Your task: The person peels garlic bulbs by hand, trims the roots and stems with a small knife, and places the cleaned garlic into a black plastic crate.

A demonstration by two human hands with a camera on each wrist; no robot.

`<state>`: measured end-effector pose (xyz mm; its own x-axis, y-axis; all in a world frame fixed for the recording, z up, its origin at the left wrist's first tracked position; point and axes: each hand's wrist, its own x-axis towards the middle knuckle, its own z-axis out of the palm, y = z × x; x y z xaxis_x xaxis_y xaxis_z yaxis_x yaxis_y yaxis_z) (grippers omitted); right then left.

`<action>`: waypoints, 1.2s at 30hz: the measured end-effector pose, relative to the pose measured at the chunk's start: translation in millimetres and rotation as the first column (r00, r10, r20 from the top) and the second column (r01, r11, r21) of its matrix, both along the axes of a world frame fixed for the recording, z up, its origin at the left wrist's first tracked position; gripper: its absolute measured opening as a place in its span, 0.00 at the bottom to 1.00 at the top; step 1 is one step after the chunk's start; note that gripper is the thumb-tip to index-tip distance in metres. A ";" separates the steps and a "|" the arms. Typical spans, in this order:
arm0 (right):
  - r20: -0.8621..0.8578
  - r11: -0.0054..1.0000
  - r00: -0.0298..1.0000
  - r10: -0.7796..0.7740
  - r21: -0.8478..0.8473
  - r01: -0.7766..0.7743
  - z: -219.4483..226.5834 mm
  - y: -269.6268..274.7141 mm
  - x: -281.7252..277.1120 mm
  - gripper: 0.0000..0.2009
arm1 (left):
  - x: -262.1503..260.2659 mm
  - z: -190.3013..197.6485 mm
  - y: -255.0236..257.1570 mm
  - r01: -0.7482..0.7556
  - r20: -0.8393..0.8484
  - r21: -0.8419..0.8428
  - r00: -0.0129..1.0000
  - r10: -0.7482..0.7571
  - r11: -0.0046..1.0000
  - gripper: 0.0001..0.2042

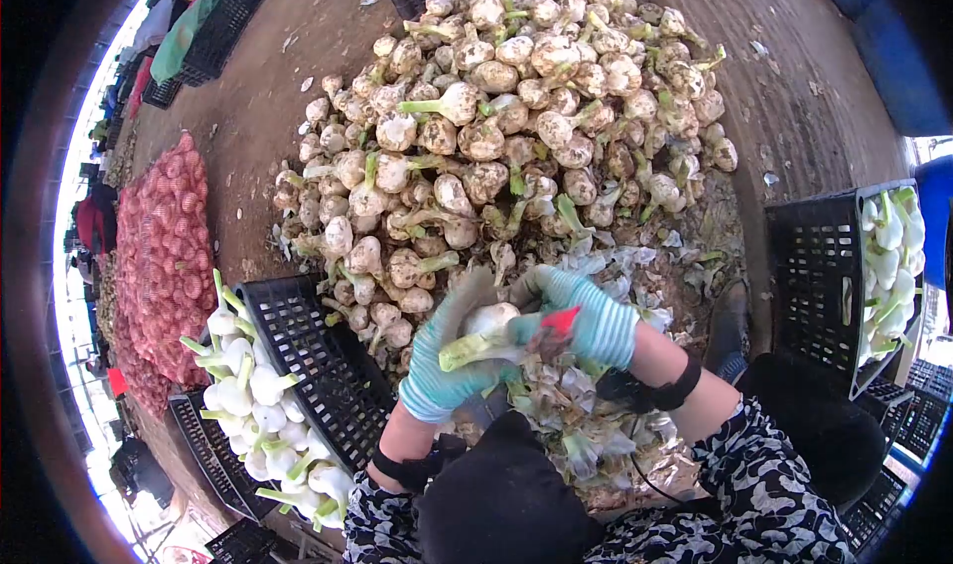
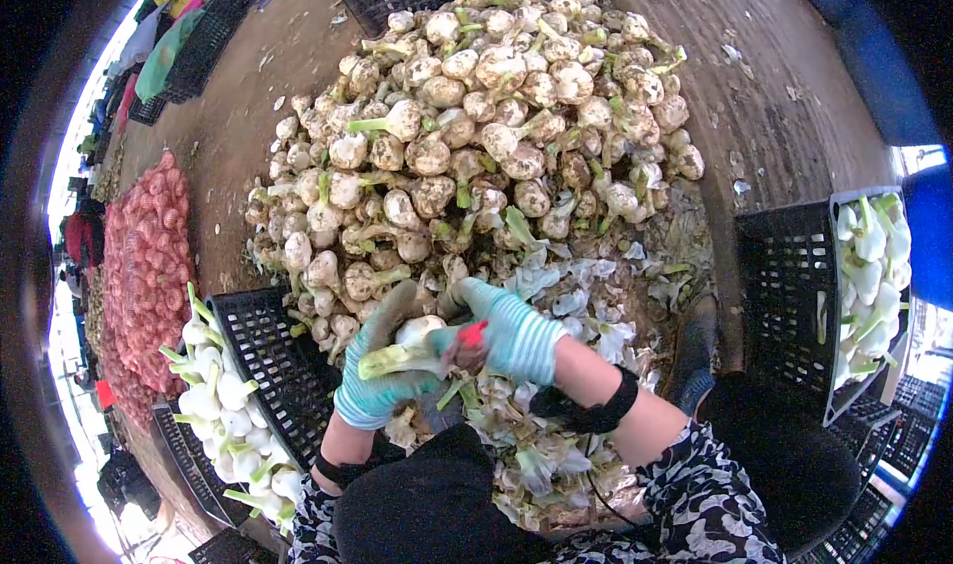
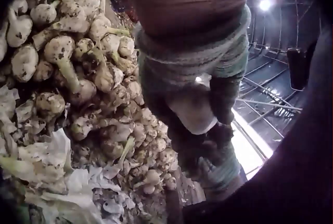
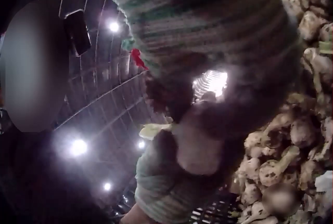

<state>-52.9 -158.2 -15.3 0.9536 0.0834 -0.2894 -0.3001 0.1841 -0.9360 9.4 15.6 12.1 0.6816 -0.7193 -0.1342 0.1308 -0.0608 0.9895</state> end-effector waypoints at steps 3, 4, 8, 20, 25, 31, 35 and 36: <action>-0.324 0.987 0.946 -0.003 0.151 0.055 17.0 -14.0 0.2 0.10 | 4.1 -8.0 11.0 0.004 0.134 0.125 0.991 -0.021 0.992 0.39; -0.326 0.987 0.945 -0.001 0.153 0.054 10.7 -11.1 -1.9 0.10 | 3.9 -10.0 11.1 0.003 0.132 0.127 0.991 -0.020 0.992 0.39; -0.104 0.956 0.993 0.063 -0.278 -0.090 1.9 8.6 0.2 0.14 | -1.9 -8.2 4.2 -0.008 0.331 0.236 0.941 -0.073 0.972 0.39; 0.073 0.970 0.994 -0.087 -0.222 0.101 21.4 8.7 -13.0 0.13 | -1.9 -11.5 2.4 -0.143 0.460 0.234 0.888 0.020 0.962 0.37; 0.392 0.849 0.918 0.061 -0.503 0.159 25.3 6.7 -8.3 0.12 | -0.3 -10.8 6.6 -0.081 0.340 0.232 0.940 -0.003 0.969 0.38; 0.043 0.937 0.962 -0.270 -0.219 0.273 -26.9 -7.2 -14.1 0.08 | 0.8 -22.6 16.0 -0.079 -0.297 0.086 0.949 0.101 0.993 0.41; -0.033 0.996 0.996 0.086 0.031 -0.085 -17.1 -9.7 -8.4 0.11 | -1.9 -5.9 5.0 -0.069 0.320 0.196 0.947 0.002 0.978 0.37; -0.009 0.957 0.998 0.062 -0.282 -0.062 -20.4 2.0 -8.1 0.13 | -1.5 -4.0 3.0 -0.075 0.466 0.288 0.882 -0.072 0.955 0.37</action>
<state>-61.0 -156.2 -35.7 0.9491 0.0573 -0.3097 -0.3026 -0.1060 -0.9472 7.9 18.6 8.1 0.7171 -0.6969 -0.0020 -0.3411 -0.3535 0.8710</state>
